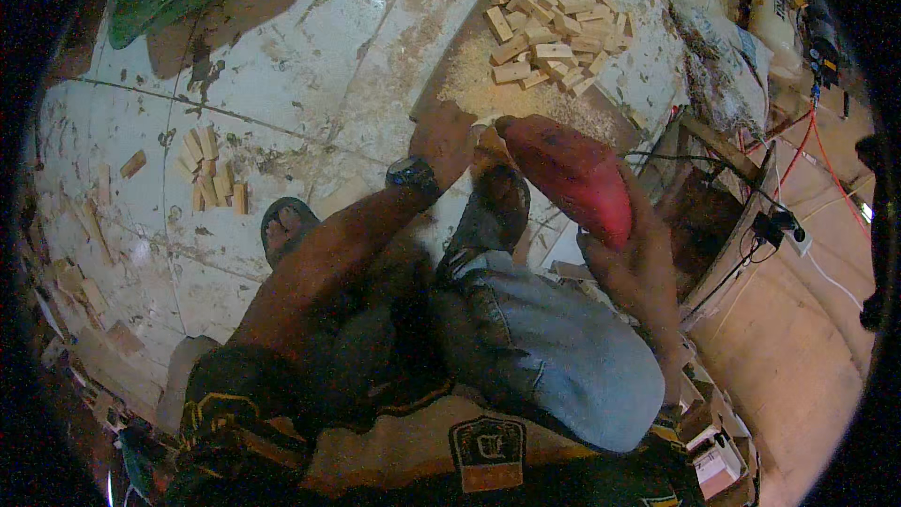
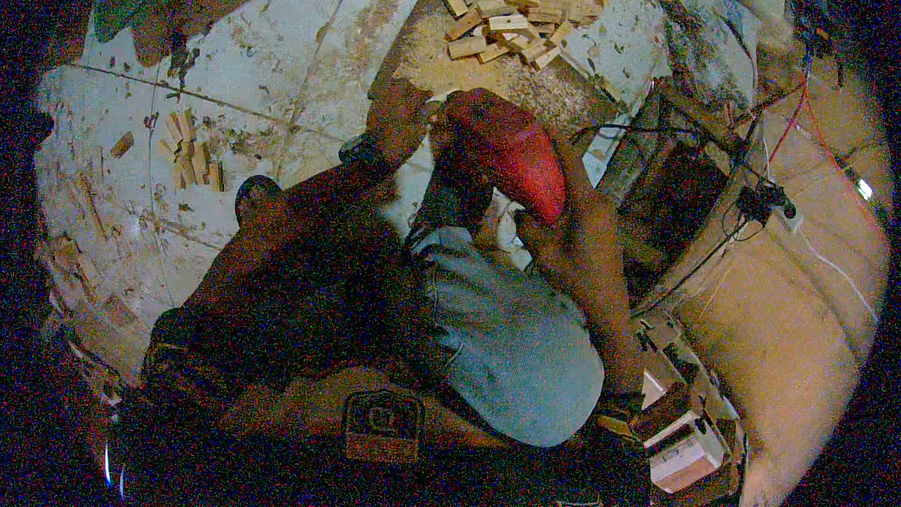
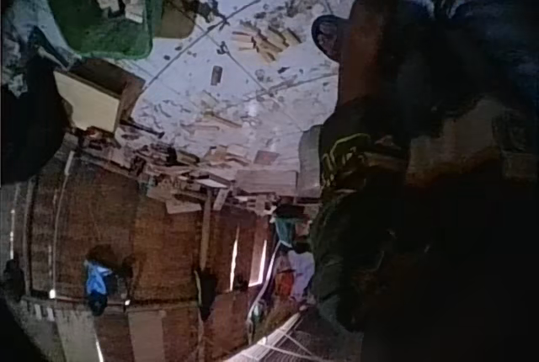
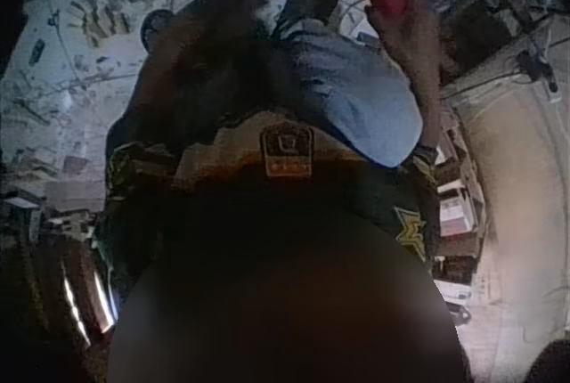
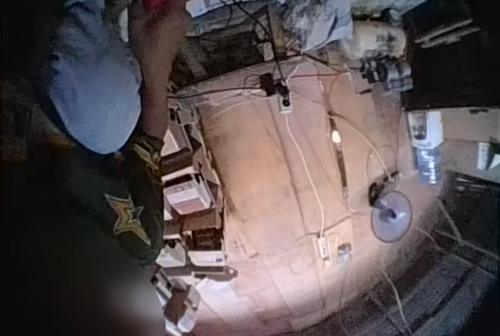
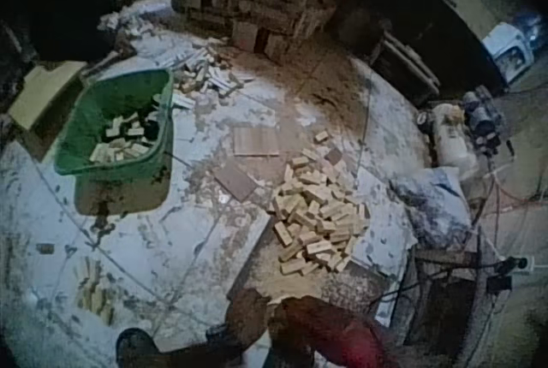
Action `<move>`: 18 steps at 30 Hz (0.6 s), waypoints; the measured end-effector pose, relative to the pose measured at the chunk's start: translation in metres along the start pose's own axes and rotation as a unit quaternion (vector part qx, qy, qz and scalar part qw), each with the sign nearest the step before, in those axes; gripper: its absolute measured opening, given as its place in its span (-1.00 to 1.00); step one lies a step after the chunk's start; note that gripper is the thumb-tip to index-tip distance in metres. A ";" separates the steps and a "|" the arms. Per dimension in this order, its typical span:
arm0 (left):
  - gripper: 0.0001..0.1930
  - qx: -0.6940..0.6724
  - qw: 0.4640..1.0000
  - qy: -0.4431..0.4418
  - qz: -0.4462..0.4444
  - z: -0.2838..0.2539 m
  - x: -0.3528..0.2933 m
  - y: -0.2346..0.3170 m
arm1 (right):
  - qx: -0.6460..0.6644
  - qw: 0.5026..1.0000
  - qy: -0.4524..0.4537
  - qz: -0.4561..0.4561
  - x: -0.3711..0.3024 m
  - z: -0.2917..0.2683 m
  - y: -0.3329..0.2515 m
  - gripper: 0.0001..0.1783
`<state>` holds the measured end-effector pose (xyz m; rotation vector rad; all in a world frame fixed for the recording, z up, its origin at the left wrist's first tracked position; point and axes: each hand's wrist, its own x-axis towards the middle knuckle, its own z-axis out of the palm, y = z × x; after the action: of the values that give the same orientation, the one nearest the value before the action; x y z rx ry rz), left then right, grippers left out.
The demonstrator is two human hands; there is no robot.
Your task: The person sits on the floor and uses a red corded drill to make holes in small rectangular wooden blocks. The person picks up each block, drills it, and places it back on the floor. The task is repetitive and continues throughout the clip.
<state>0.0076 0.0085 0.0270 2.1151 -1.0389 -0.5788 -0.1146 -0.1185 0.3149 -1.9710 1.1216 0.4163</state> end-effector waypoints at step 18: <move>-0.73 0.047 0.980 0.128 0.146 -0.043 0.101 0.091 | 0.120 0.981 0.154 -0.015 -0.054 -0.011 0.065 -0.15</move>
<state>0.0485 -0.0954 0.1149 2.0000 -1.2158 -0.1140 -0.1993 -0.1148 0.3240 -1.8740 1.2670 -0.0456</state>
